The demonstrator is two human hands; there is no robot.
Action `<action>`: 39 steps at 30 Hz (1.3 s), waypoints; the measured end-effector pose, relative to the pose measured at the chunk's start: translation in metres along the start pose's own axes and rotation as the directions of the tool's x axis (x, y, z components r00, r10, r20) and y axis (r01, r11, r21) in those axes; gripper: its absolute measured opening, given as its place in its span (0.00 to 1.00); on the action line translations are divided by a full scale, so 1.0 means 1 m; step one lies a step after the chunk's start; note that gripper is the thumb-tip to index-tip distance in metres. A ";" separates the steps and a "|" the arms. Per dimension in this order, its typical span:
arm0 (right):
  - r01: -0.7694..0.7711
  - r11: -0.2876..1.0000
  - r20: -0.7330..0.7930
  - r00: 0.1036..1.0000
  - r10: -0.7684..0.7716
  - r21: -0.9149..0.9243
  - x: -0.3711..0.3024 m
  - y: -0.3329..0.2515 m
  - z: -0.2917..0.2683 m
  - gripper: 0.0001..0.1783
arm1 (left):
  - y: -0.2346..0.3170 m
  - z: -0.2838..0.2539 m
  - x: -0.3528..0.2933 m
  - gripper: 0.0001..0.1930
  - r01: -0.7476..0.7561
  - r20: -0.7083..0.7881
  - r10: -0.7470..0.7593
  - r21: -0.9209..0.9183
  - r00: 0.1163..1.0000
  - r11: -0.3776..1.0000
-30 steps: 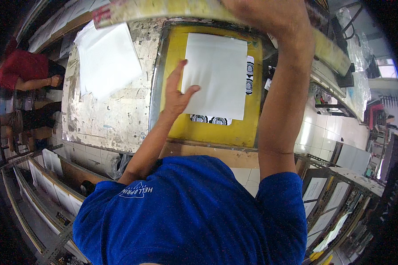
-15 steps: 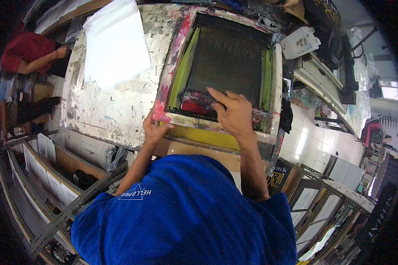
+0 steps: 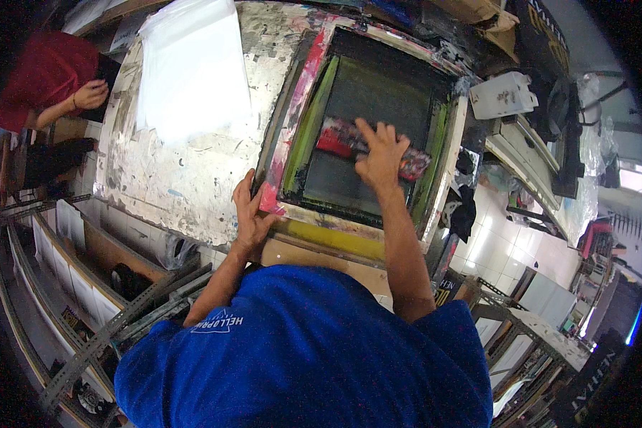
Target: The person performs screen printing by placing sheets of paper under a screen frame, applying ink with a squeegee, and lifting the frame to reveal the printed design.
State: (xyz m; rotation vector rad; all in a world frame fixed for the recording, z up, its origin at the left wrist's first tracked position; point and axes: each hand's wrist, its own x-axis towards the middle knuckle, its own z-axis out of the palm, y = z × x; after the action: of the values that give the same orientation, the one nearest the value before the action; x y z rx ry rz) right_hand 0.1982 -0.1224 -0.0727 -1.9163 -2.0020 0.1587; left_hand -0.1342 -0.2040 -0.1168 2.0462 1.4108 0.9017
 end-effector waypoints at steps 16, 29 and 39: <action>0.156 0.983 -0.132 0.977 -0.168 -0.098 0.209 0.107 0.009 0.42 | 0.003 -0.005 -0.002 0.45 0.015 0.024 -0.015 -0.011 1.000 1.000; 0.166 0.980 -0.156 0.971 -0.182 -0.110 0.150 0.079 -0.004 0.33 | 0.010 -0.004 -0.006 0.46 0.078 0.008 -0.077 -0.137 0.997 0.988; 0.063 0.998 0.018 0.998 -0.063 0.009 -0.028 -0.047 -0.098 0.34 | 0.048 -0.020 0.015 0.45 -0.032 -0.191 -0.014 -0.234 0.982 0.972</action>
State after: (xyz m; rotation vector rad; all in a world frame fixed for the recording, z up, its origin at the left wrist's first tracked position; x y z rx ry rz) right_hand 0.1873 -0.1693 0.0282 -1.8505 -2.0672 0.1682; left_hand -0.1165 -0.2061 -0.0662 1.8289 1.3181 1.2360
